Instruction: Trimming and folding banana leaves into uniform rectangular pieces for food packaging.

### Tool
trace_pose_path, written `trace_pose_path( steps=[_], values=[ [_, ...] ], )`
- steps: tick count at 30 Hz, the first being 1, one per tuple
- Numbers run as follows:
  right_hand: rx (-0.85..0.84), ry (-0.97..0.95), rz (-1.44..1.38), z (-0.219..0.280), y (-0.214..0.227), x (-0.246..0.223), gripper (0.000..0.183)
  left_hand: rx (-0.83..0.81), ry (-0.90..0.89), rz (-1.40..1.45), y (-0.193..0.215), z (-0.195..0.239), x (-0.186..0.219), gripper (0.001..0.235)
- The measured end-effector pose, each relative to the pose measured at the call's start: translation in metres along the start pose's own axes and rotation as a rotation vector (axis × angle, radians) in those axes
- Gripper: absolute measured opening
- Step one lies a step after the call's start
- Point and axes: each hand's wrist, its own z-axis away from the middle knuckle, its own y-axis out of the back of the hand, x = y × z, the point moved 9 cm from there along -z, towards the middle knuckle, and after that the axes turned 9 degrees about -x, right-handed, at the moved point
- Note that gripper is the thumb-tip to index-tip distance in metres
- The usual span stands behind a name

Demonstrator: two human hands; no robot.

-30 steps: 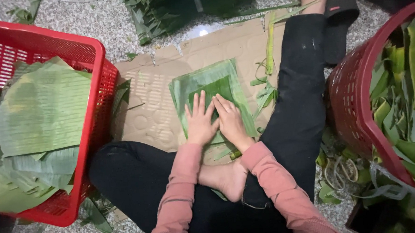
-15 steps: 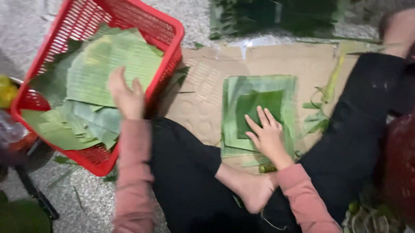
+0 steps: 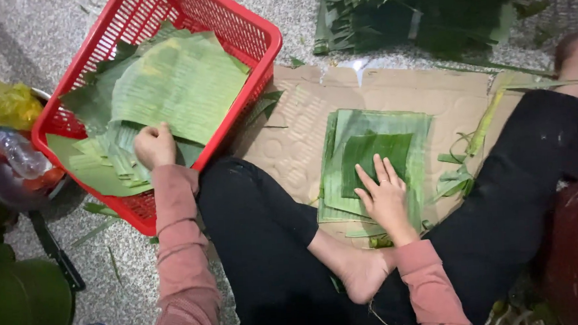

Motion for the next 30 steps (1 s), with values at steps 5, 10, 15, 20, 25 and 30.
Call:
trace_pose_path(
  steps=[5, 10, 15, 20, 25, 30],
  values=[
    [-0.015, -0.021, -0.002, -0.002, -0.003, 0.002, 0.054, 0.367, -0.439, -0.039, 0.127, 0.111, 0.170, 0.035],
    [0.184, 0.076, -0.160, 0.003, 0.010, -0.003, 0.058, 0.019, -0.751, 0.509, 0.201, 0.232, 0.297, 0.004],
    [0.203, 0.065, -0.113, 0.005, 0.012, -0.003, 0.058, -0.501, -0.462, 1.284, 0.177, 0.287, 0.326, 0.007],
    [0.195, 0.031, -0.192, 0.002, 0.010, 0.002, 0.056, -0.661, -0.172, 1.289, 0.029, 0.318, 0.298, 0.007],
    [0.195, -0.043, -0.316, 0.001, -0.003, 0.021, 0.051, -1.135, -0.232, 0.688, -0.171, 0.344, 0.230, 0.017],
    [0.173, -0.093, -0.452, 0.000, -0.026, 0.025, 0.047, -1.044, -0.475, -0.010, -0.200, 0.324, 0.209, 0.022]
  ],
)
